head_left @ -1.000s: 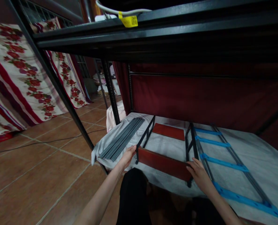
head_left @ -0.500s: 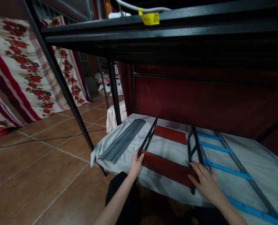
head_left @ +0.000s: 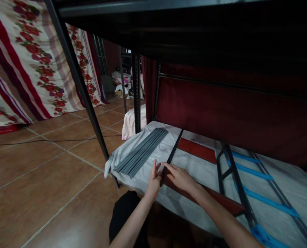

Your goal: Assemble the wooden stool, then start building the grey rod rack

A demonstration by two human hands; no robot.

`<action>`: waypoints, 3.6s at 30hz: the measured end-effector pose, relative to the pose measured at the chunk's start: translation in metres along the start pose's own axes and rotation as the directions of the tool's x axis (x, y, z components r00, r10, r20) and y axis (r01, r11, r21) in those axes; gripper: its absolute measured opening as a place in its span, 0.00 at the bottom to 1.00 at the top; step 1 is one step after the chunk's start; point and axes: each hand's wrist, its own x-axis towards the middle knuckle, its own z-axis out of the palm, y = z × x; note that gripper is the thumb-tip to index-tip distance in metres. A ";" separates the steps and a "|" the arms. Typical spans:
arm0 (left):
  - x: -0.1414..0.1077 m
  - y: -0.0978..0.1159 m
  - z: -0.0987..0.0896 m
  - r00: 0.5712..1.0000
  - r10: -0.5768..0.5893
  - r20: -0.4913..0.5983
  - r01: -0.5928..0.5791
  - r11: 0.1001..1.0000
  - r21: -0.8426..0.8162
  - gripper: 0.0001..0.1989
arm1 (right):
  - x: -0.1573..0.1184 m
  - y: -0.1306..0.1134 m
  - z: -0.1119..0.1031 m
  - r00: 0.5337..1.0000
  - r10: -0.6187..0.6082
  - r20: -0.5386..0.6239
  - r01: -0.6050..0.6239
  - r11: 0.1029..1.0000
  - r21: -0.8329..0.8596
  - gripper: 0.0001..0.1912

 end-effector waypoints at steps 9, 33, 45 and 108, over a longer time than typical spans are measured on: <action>0.042 -0.020 -0.053 0.996 -0.088 0.013 0.071 0.874 0.480 0.13 | 0.015 0.000 -0.003 0.996 -0.003 0.089 -0.005 0.996 0.088 0.18; 0.048 -0.036 -0.051 0.834 -0.486 0.260 0.256 0.759 0.598 0.11 | 0.005 0.015 -0.009 0.991 0.063 0.117 -0.081 0.984 0.156 0.21; 0.048 -0.063 -0.049 0.845 -0.474 0.245 0.357 0.843 0.402 0.10 | 0.006 0.004 -0.009 0.970 0.209 0.125 -0.237 0.929 0.285 0.16; 0.032 -0.052 -0.039 0.800 -0.498 0.334 0.469 0.867 0.169 0.13 | -0.005 0.006 -0.009 0.982 0.187 0.000 -0.179 0.941 0.288 0.14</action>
